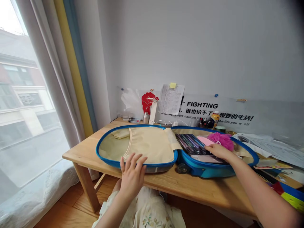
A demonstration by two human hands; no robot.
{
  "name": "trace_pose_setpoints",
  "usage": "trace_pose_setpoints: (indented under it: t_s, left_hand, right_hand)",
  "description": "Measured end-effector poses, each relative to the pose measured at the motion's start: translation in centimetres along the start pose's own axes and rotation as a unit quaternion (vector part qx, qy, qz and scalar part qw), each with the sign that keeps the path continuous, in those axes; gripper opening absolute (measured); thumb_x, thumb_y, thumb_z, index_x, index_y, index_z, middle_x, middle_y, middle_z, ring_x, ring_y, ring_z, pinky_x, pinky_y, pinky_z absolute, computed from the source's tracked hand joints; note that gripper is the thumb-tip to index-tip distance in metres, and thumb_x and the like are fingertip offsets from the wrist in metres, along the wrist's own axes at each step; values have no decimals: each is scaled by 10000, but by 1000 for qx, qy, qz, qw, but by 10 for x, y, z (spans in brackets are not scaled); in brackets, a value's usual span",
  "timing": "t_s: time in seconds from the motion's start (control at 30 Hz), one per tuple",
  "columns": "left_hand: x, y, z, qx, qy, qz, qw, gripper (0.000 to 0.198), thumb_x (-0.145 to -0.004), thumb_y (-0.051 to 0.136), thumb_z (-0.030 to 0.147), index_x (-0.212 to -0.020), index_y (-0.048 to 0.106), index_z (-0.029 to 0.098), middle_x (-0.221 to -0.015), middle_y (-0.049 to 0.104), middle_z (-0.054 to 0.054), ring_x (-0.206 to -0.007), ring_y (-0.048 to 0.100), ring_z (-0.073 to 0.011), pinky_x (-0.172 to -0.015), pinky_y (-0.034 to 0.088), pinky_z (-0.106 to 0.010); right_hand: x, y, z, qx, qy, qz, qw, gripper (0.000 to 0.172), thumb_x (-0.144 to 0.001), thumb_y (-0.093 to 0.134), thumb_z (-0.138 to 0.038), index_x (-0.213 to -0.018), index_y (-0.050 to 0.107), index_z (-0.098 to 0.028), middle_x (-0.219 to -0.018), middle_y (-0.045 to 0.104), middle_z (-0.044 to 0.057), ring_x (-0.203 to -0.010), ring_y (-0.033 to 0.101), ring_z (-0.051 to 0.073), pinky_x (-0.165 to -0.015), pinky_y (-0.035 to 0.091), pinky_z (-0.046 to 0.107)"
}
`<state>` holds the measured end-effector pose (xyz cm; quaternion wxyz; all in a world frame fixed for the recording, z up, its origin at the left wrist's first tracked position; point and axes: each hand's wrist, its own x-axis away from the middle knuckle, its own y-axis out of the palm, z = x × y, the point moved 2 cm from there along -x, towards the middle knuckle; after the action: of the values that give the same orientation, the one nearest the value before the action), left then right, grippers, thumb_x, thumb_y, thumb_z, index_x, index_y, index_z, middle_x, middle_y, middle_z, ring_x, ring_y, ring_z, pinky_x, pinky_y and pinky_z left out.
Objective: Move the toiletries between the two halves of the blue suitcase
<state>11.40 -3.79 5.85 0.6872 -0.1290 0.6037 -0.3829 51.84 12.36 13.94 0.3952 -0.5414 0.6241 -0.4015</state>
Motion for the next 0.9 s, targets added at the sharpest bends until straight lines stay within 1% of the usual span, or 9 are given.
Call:
trace_pose_setpoints:
  t_s: [0.13,0.27,0.37,0.43,0.5,0.57,0.7,0.8,0.9]
  left_hand:
    - [-3,-2,-30,2,0,7,1000,283,-981,429,212,-962,686,328,-1192,691,-27,-1291,504,-274,-1190,69,-629]
    - [-14,1,-45,15,6,-2,1000,290,-985,425,205,-923,685,317,-1142,706,-17,-1266,526,-243,-1201,66,-587]
    - [-21,3,-54,18,36,5,999,289,-976,437,185,-934,691,315,-1117,716,-9,-1248,539,-222,-1205,87,-540]
    - [-25,4,-60,26,67,31,997,280,-967,456,177,-934,699,313,-1082,724,3,-1213,558,-203,-1208,93,-491]
    - [-29,5,-66,34,92,65,993,276,-965,465,176,-921,705,304,-1049,728,9,-1176,574,-188,-1208,95,-447]
    - [-33,7,-71,40,107,90,989,280,-966,464,176,-908,710,297,-1020,729,11,-1147,584,-179,-1205,103,-417]
    - [-32,12,-76,42,119,115,985,290,-958,472,175,-921,726,310,-991,728,14,-1118,592,-172,-1206,113,-392]
    - [-25,15,-77,38,123,147,981,288,-959,468,185,-968,729,307,-1032,723,4,-1149,577,-173,-1209,124,-380]
    - [-18,18,-77,29,131,181,974,277,-959,468,197,-1027,719,294,-1108,710,-21,-1234,531,-179,-1216,125,-380]
  right_hand:
    - [-2,-20,2,-20,-11,65,998,331,-810,582,-427,-667,714,-159,-751,714,153,-675,668,262,-671,480,400]
    - [-4,-43,-3,-35,-6,132,991,482,-867,497,-493,-843,746,-81,-858,717,219,-721,674,263,-668,454,406]
    - [-6,-52,-29,-65,-36,145,987,568,-896,432,-519,-1050,714,-51,-1048,712,238,-848,689,296,-710,472,401]
    - [-9,-49,-62,-91,-87,112,986,558,-898,431,-519,-1150,683,-90,-1109,715,201,-907,694,292,-752,504,382]
    - [-14,-37,-103,-108,-148,61,981,513,-882,472,-520,-1193,668,-162,-1111,735,133,-927,698,265,-803,536,362]
    - [-21,-18,-147,-111,-209,10,972,460,-870,520,-504,-1194,666,-213,-1139,738,77,-981,694,234,-888,537,343]
    - [-33,29,-225,-86,-301,-73,947,384,-879,555,-432,-1182,669,-225,-1130,746,47,-1004,688,205,-931,520,324]
    - [-39,59,-265,-53,-344,-105,932,377,-885,569,-405,-1199,661,-219,-1161,736,55,-1018,682,204,-931,511,312]
    - [-45,81,-296,-17,-381,-124,916,370,-910,552,-372,-1231,643,-211,-1228,705,71,-1051,668,194,-945,502,301]
